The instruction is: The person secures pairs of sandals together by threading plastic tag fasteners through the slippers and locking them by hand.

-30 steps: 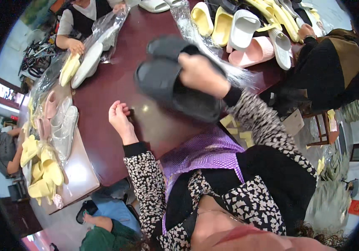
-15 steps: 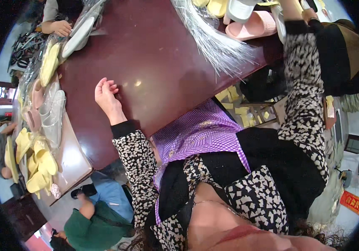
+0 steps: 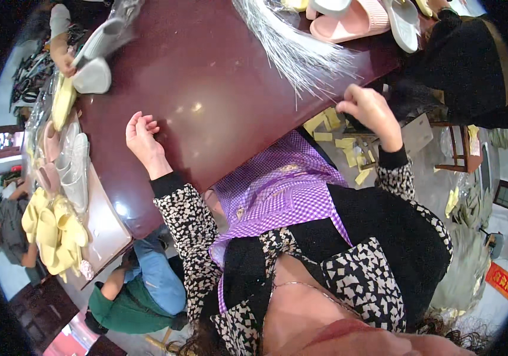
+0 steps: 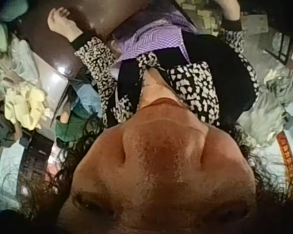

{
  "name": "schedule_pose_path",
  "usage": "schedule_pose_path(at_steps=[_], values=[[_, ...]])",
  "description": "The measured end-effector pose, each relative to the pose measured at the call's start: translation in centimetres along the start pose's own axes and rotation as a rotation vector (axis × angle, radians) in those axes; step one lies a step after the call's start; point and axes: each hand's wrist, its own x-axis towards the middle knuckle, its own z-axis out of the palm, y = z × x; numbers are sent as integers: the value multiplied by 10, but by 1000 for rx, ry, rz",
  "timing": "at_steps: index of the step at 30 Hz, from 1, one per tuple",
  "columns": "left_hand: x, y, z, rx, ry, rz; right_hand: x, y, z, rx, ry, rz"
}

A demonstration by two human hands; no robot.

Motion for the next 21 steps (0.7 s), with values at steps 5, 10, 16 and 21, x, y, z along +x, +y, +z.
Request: schedule_pose_path(at_steps=[5,10,16,21], values=[[-2,-3,6,53,-13,32,-11,15,32,134,53,47],[-39,12,36,50,-48,45,-8,13,17,302,-89,53],[-136,39,124,396,-644,647,-16,-6,-2,767,-537,52],[-166,27,170,365,-898,888,-20,-28,-8,1070,-650,130]])
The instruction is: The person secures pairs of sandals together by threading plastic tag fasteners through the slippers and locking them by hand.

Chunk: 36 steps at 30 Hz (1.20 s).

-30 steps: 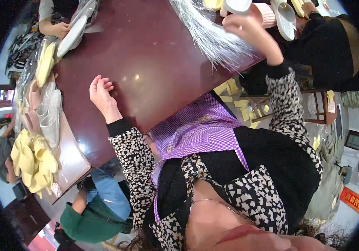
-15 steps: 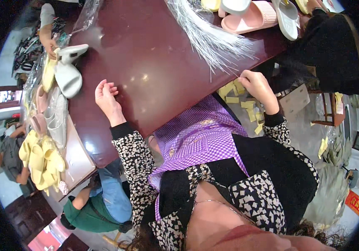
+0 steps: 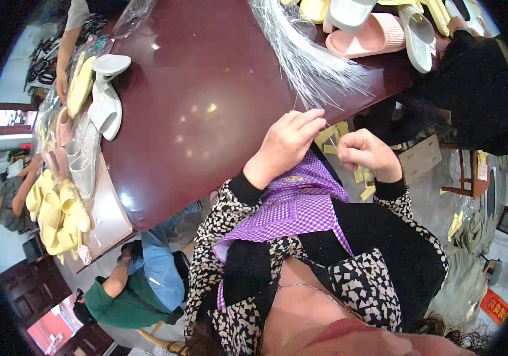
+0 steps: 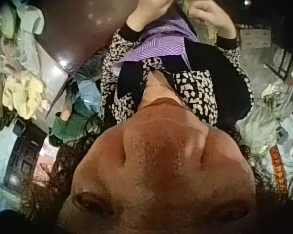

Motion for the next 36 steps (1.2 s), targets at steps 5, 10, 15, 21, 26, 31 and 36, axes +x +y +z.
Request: schedule_pose_path(at_steps=[5,10,15,21,26,31,36], values=[[1,-11,0,45,-85,65,2,1,1,179,-47,-56],[-6,-12,0,31,-92,86,11,-9,-2,150,-148,-115],[-20,-15,-1,-267,115,-285,43,-28,-20,16,0,-334],[-20,-8,-3,-925,274,-638,138,-31,-61,-817,352,-702],[-31,-10,1,-991,314,-702,205,-17,-75,-1415,375,-702],[-46,-6,4,-1030,293,-744,222,-10,-84,-1503,399,-567],[-65,5,1,-1201,264,-794,230,-11,-89,-1528,461,-552]])
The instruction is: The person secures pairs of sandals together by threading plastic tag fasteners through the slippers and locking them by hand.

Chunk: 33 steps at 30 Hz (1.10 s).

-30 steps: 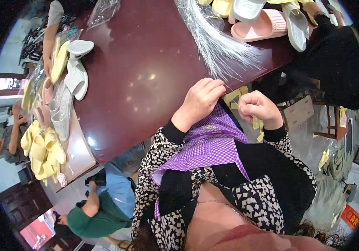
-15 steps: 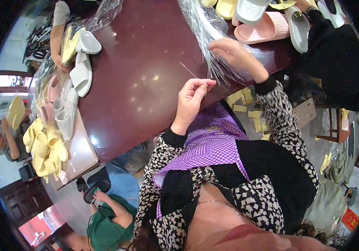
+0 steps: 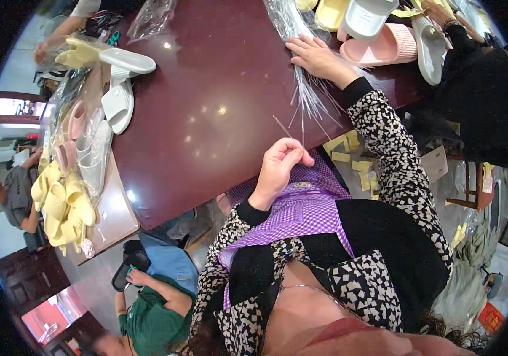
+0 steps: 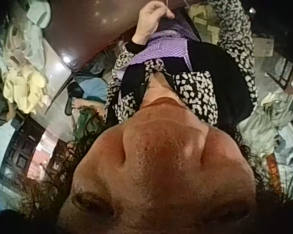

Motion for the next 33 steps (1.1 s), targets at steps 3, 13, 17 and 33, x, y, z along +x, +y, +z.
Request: schedule_pose_path(at_steps=[3,13,17,33], values=[[-13,8,-9,-63,11,-5,-1,3,4,0,16,-7],[-64,23,-35,-249,178,42,4,3,7,-46,-10,45],[-66,18,-26,-246,99,-31,4,-1,5,-32,-19,92],[-158,70,-76,-222,265,101,7,6,16,-107,29,139]])
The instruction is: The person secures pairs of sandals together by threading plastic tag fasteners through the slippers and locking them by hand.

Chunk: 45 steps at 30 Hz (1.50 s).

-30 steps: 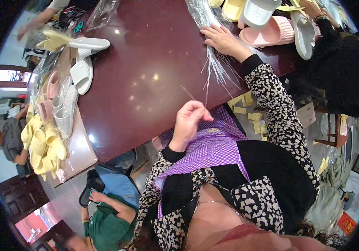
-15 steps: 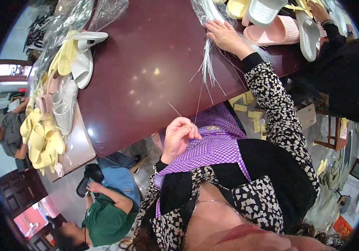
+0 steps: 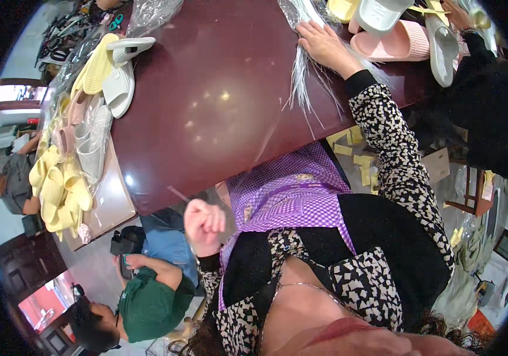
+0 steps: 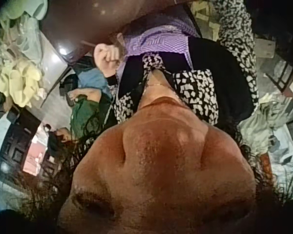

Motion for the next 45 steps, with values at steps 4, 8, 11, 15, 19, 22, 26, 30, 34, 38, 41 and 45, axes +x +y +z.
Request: schedule_pose_path(at_steps=[4,8,11,15,19,22,26,30,34,38,41,45], values=[[-16,32,-2,-40,-73,256,6,-9,-5,56,17,-13],[-5,35,-10,-87,-116,331,-1,-3,-3,58,2,25],[-3,33,-4,-73,-130,331,-2,-3,-7,64,-35,7],[-2,34,-3,-47,-169,352,-3,-6,-23,67,-68,-25],[0,34,-1,-47,-179,366,-8,-1,-37,-8,-90,-11],[5,34,2,-27,-165,373,-14,-11,-62,58,-38,-13],[17,34,19,23,-135,377,-22,-68,-129,683,-36,-103],[40,32,38,134,-67,349,-42,-140,-144,999,-172,-471],[54,26,61,212,26,329,-70,-194,-136,1295,-348,-514],[60,24,61,255,32,362,-82,-205,-121,1539,-582,-321],[59,23,57,236,81,379,-84,-205,-120,1617,-681,-177],[57,21,49,189,117,384,-90,-198,-116,1646,-703,-24]])
